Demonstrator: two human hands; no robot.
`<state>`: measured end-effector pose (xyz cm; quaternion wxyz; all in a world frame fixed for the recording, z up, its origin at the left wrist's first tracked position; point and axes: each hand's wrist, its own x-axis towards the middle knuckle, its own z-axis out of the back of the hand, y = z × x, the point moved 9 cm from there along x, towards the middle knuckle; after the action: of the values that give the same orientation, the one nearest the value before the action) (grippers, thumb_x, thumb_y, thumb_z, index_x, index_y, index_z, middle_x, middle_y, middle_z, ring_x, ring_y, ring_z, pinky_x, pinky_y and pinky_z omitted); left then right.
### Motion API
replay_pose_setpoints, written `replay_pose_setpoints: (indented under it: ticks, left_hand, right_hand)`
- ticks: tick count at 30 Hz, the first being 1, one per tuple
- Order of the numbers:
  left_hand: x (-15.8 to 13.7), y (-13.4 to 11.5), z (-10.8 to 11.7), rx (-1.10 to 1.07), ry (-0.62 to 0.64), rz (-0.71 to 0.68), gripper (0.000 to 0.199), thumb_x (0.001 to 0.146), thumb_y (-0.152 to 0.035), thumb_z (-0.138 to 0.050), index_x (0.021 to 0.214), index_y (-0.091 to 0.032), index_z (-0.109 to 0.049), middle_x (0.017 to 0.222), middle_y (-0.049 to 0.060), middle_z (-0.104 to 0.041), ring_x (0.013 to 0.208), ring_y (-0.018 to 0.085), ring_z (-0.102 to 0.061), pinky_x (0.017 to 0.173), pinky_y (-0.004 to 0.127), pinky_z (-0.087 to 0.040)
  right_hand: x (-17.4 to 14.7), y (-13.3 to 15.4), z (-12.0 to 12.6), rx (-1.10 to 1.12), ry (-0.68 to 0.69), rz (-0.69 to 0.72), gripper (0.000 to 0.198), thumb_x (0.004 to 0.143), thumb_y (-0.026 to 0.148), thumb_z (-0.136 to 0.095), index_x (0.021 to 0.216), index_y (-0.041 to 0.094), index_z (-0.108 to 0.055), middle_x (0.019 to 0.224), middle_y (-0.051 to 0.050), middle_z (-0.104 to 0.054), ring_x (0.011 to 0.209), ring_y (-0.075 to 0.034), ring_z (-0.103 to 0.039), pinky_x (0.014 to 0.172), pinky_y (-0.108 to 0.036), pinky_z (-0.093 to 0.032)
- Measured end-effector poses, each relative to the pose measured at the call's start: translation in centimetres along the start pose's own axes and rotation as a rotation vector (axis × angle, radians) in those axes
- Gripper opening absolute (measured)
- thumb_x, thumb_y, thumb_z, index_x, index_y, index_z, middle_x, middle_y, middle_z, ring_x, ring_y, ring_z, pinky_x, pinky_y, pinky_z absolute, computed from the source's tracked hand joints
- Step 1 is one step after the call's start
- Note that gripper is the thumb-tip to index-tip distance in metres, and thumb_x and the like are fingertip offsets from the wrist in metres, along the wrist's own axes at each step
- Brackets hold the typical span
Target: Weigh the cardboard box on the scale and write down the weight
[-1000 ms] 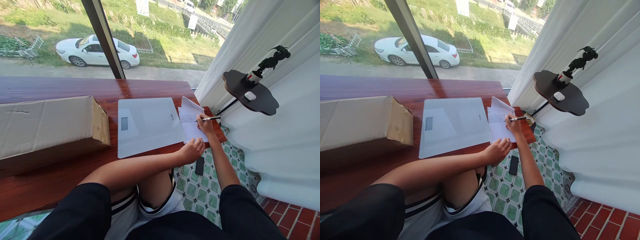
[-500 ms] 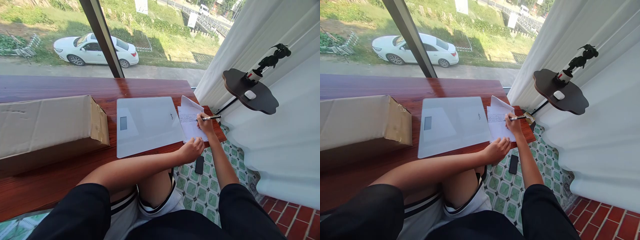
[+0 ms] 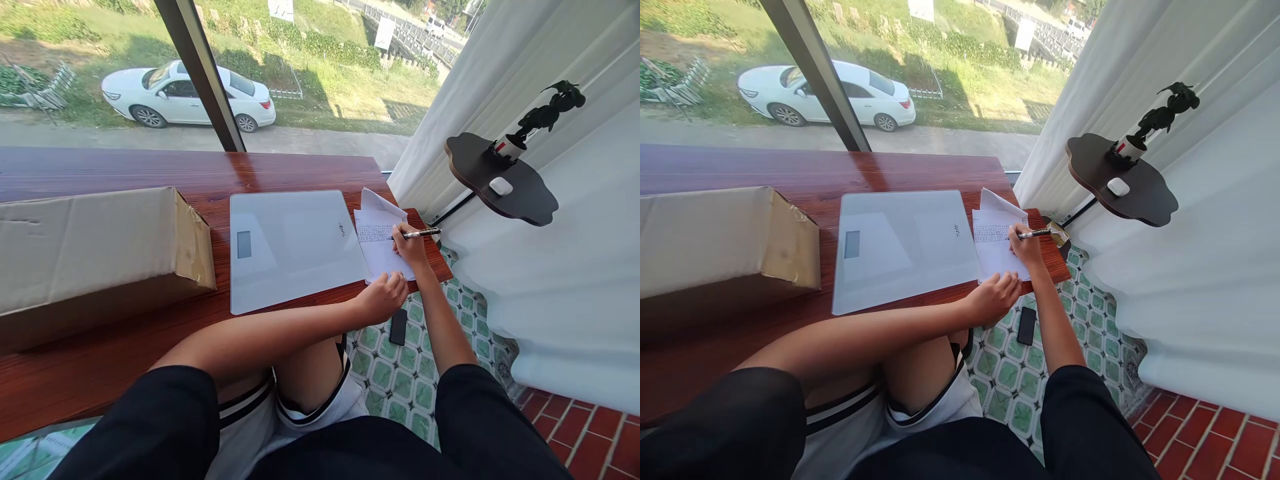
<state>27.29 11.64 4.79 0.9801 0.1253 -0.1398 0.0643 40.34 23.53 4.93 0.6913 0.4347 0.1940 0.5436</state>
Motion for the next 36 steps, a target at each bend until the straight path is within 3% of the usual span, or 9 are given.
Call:
replay_pose_setpoints:
  ticks: [11,13,15,17,19,24,28,36]
  left_hand:
    - [0.0,0.2,-0.1,-0.034,0.028,0.009,0.048,0.098,-0.022,-0.033,0.135,-0.001,-0.055,0.135,0.023,-0.059,0.115,0.027,-0.058,0.084,0.036,-0.046]
    - [0.0,0.1,0.0,-0.021,0.026,0.0,0.048,0.098,-0.021,-0.031,0.134,-0.001,-0.055,0.135,0.022,-0.06,0.115,0.027,-0.058,0.084,0.036,-0.046]
    - [0.0,0.1,0.1,-0.013,0.014,-0.008,0.049,0.098,-0.019,-0.029,0.134,0.0,-0.055,0.136,0.022,-0.06,0.115,0.027,-0.059,0.085,0.037,-0.047]
    - [-0.1,0.0,0.2,-0.015,0.006,-0.011,0.049,0.098,-0.019,-0.03,0.136,0.001,-0.054,0.136,0.024,-0.059,0.116,0.028,-0.059,0.085,0.037,-0.046]
    - [-0.1,0.1,0.2,-0.022,0.014,-0.009,0.05,0.098,-0.021,-0.033,0.138,0.001,-0.052,0.137,0.025,-0.058,0.117,0.028,-0.058,0.086,0.038,-0.046]
    - [-0.1,0.1,0.3,-0.007,0.025,-0.012,0.05,0.098,-0.02,-0.029,0.137,-0.001,-0.054,0.136,0.022,-0.06,0.116,0.027,-0.058,0.086,0.037,-0.045]
    - [-0.1,0.2,0.4,-0.008,0.018,-0.004,0.048,0.098,-0.02,-0.03,0.135,-0.001,-0.055,0.135,0.023,-0.06,0.115,0.027,-0.058,0.086,0.037,-0.045]
    - [-0.2,0.3,0.4,0.014,0.036,-0.009,0.049,0.099,-0.02,-0.028,0.136,-0.001,-0.054,0.136,0.021,-0.06,0.116,0.026,-0.059,0.085,0.035,-0.047]
  right_hand:
    - [0.1,-0.5,-0.1,0.002,0.012,-0.032,0.037,0.092,0.048,-0.049,0.066,0.022,-0.045,0.048,0.0,-0.051,0.04,-0.014,-0.046,0.045,-0.029,-0.038]
    - [0.2,-0.6,0.8,0.033,-0.075,-0.049,0.038,0.092,0.053,-0.048,0.069,0.023,-0.046,0.047,0.0,-0.048,0.039,-0.016,-0.045,0.043,-0.03,-0.036]
    - [0.2,-0.5,2.6,0.029,-0.264,-0.038,0.041,0.094,0.058,-0.045,0.072,0.023,-0.048,0.05,0.0,-0.048,0.041,-0.016,-0.046,0.046,-0.031,-0.038]
    - [-0.2,-0.4,4.3,-0.036,-0.433,-0.005,0.044,0.095,0.06,-0.045,0.075,0.022,-0.05,0.057,-0.002,-0.053,0.048,-0.017,-0.05,0.055,-0.031,-0.042]
    - [-0.3,-0.6,5.1,-0.13,-0.501,0.003,0.044,0.095,0.061,-0.048,0.078,0.02,-0.053,0.067,-0.005,-0.06,0.059,-0.018,-0.055,0.064,-0.032,-0.044]
    - [-0.2,-1.3,5.2,-0.161,-0.497,-0.021,0.032,0.088,0.045,-0.067,0.1,0.015,-0.067,0.095,-0.011,-0.072,0.083,-0.021,-0.066,0.078,-0.031,-0.051]
    - [0.2,-1.8,4.4,-0.036,-0.45,-0.053,0.031,0.082,0.024,-0.066,0.111,0.011,-0.068,0.096,-0.013,-0.073,0.087,-0.022,-0.071,0.079,-0.032,-0.057]
    - [0.7,-2.0,3.6,-0.127,-0.389,-0.032,0.032,0.09,0.027,-0.058,0.113,0.011,-0.073,0.1,-0.014,-0.074,0.089,-0.025,-0.07,0.087,-0.039,-0.055]
